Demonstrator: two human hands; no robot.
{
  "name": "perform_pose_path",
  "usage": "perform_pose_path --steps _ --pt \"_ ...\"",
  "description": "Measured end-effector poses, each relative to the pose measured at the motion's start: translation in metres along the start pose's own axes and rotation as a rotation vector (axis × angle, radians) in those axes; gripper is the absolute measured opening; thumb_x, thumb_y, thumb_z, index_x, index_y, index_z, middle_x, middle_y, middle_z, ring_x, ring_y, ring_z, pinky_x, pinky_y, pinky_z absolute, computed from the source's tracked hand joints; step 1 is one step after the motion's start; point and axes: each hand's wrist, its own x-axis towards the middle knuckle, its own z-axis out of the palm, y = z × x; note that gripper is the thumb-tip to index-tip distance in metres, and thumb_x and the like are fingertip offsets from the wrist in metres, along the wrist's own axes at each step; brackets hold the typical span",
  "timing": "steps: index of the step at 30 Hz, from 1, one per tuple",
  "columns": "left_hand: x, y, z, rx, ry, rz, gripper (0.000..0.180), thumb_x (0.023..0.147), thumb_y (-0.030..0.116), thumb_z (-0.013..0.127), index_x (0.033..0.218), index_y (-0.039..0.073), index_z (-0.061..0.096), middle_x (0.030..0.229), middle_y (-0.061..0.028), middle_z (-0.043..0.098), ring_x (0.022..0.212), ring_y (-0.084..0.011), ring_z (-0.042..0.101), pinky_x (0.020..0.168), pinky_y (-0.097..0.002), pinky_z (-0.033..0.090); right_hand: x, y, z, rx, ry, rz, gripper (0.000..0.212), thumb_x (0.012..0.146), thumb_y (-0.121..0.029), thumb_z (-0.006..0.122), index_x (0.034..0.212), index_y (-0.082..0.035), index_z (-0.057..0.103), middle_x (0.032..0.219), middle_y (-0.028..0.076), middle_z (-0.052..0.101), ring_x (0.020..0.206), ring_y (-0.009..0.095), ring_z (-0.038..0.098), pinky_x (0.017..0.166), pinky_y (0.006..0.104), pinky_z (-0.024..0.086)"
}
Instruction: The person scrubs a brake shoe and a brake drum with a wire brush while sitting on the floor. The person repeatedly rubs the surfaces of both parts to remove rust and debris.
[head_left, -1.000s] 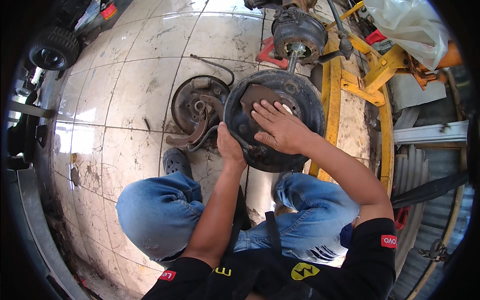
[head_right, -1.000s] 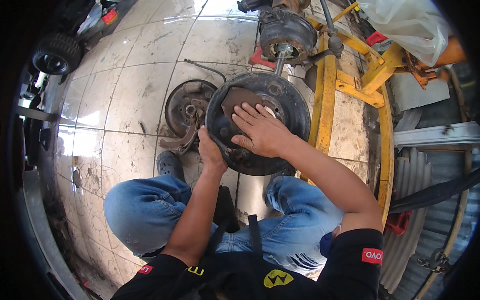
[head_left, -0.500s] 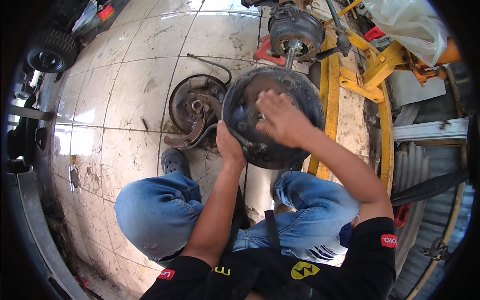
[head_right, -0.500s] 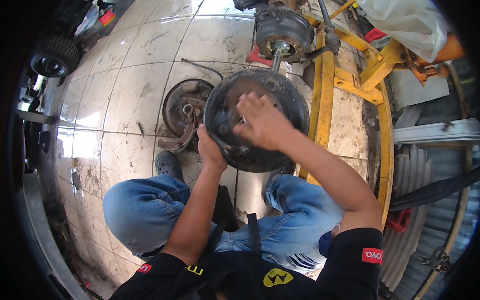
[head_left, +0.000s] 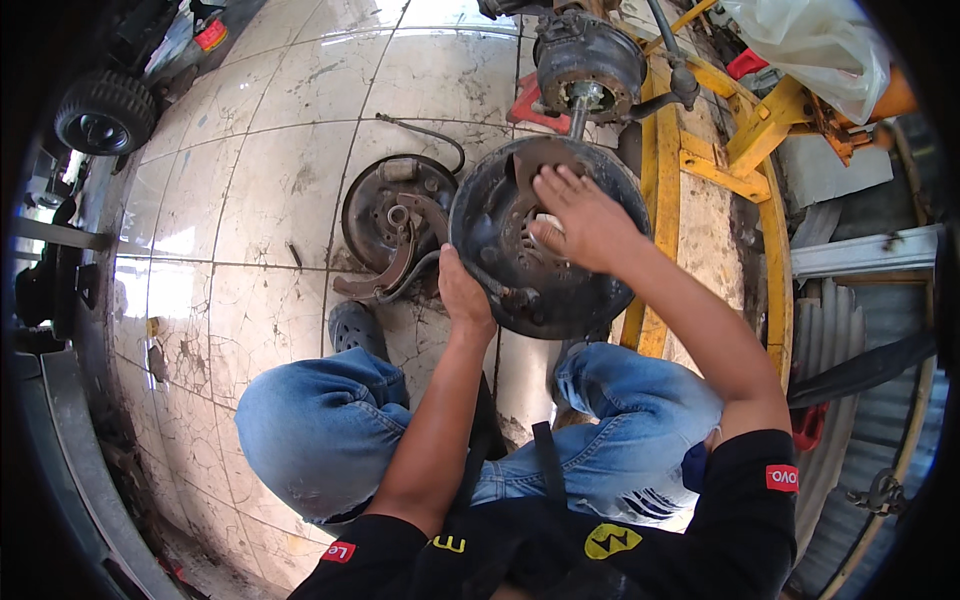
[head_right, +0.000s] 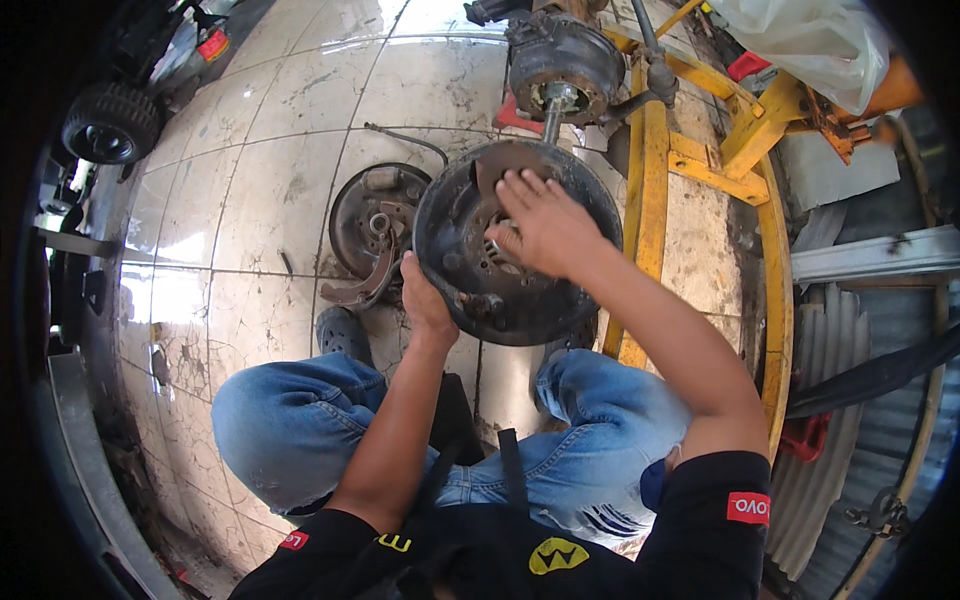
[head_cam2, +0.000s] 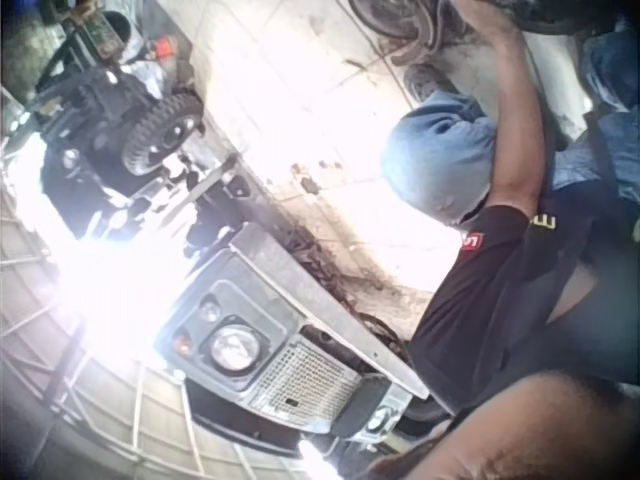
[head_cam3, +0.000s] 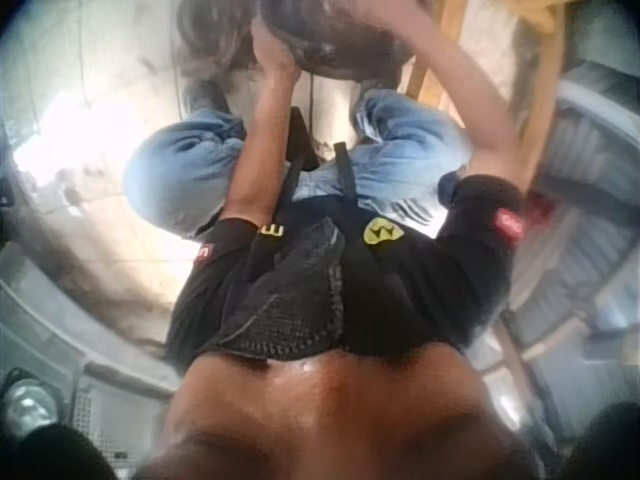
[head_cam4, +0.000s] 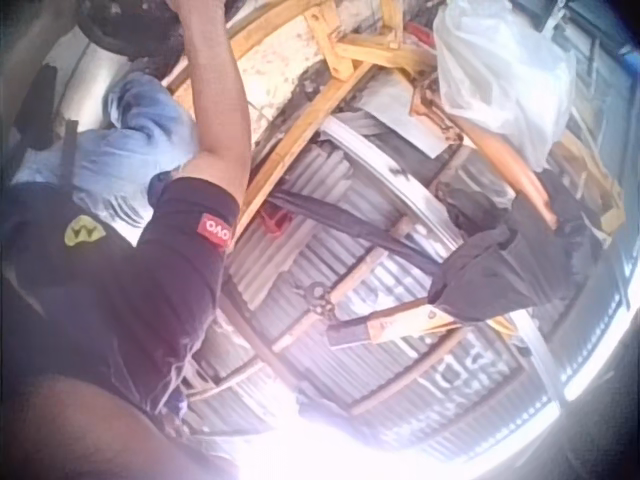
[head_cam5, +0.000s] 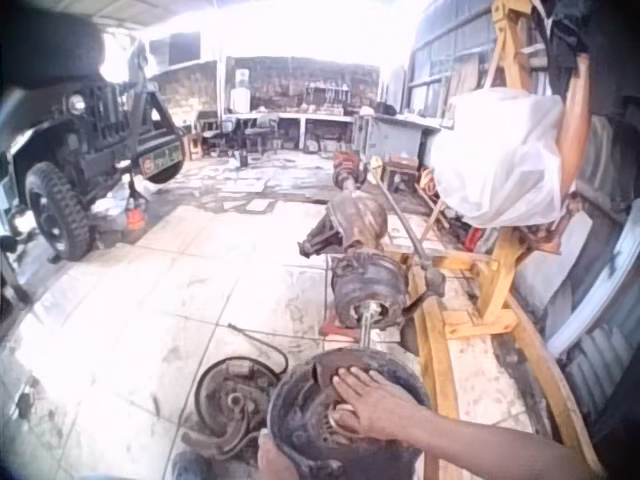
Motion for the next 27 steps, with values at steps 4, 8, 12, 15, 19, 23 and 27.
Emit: perform_pose_path --steps 4,8,12,15,19,23,27 --pt "0.000 -0.003 0.000 -0.052 -0.049 0.015 0.051 0.100 0.042 0.033 0.120 0.001 0.056 0.115 -0.0124 0.064 0.102 -0.0257 0.063 0.092 -0.0389 0.049 -0.005 -0.013 -0.022 0.082 -0.062 -0.036 0.061 0.096 -0.051 0.045 0.135 -0.004 0.052 0.142 0.016 0.047 0.133 0.035 0.042 0.109 0.0453 0.035" --pt "-0.004 0.002 0.006 0.007 -0.049 0.000 0.051 0.100 0.042 0.034 0.121 0.001 0.056 0.116 -0.0124 0.064 0.104 -0.0257 0.063 0.092 -0.0387 0.049 0.005 -0.004 -0.039 0.175 0.015 0.047 0.050 0.095 -0.045 0.050 0.127 -0.007 0.059 0.118 0.015 0.058 0.117 0.035 0.052 0.098 0.0477 0.042" --pt "-0.003 0.002 0.006 -0.051 -0.065 -0.020 0.051 0.100 0.043 0.035 0.119 0.003 0.057 0.116 -0.0116 0.064 0.103 -0.0252 0.063 0.092 -0.0381 0.050 0.014 -0.006 -0.024 0.076 0.061 0.001 0.050 0.096 -0.044 0.049 0.124 -0.004 0.059 0.130 0.018 0.052 0.125 0.037 0.046 0.105 0.0488 0.036" --pt "0.001 -0.001 0.004 -0.029 -0.054 -0.025 0.050 0.100 0.044 0.035 0.118 0.004 0.058 0.114 -0.0109 0.065 0.102 -0.0240 0.063 0.091 -0.0373 0.050 0.017 0.001 0.000 0.071 0.199 -0.088 0.055 0.097 -0.045 0.048 0.126 0.000 0.056 0.139 0.021 0.047 0.134 0.039 0.039 0.112 0.0489 0.030" --pt "0.000 0.003 0.002 -0.017 -0.049 -0.006 0.049 0.100 0.044 0.034 0.116 0.005 0.059 0.110 -0.0096 0.066 0.099 -0.0222 0.064 0.088 -0.0361 0.050 -0.002 -0.037 0.006 0.185 -0.062 -0.285 0.062 0.099 -0.048 0.042 0.137 0.001 0.047 0.148 0.021 0.040 0.143 0.036 0.029 0.117 0.0479 0.023" --pt "0.005 -0.001 0.003 -0.003 -0.022 0.014 0.049 0.100 0.044 0.035 0.115 0.004 0.059 0.107 -0.0089 0.066 0.096 -0.0215 0.064 0.086 -0.0354 0.051 0.011 -0.003 -0.007 0.019 -0.042 -0.111 0.068 0.100 -0.053 0.033 0.145 -0.003 0.038 0.154 0.014 0.035 0.146 0.028 0.026 0.119 0.0477 0.017" --pt "0.003 0.000 -0.001 0.018 0.014 -0.056 0.050 0.100 0.044 0.037 0.116 0.002 0.059 0.108 -0.0098 0.066 0.096 -0.0219 0.064 0.087 -0.0356 0.050 -0.005 -0.027 0.004 -0.019 -0.096 -0.218 0.070 0.099 -0.054 0.035 0.147 -0.003 0.035 0.155 0.013 0.034 0.146 0.028 0.025 0.119 0.0483 0.016"
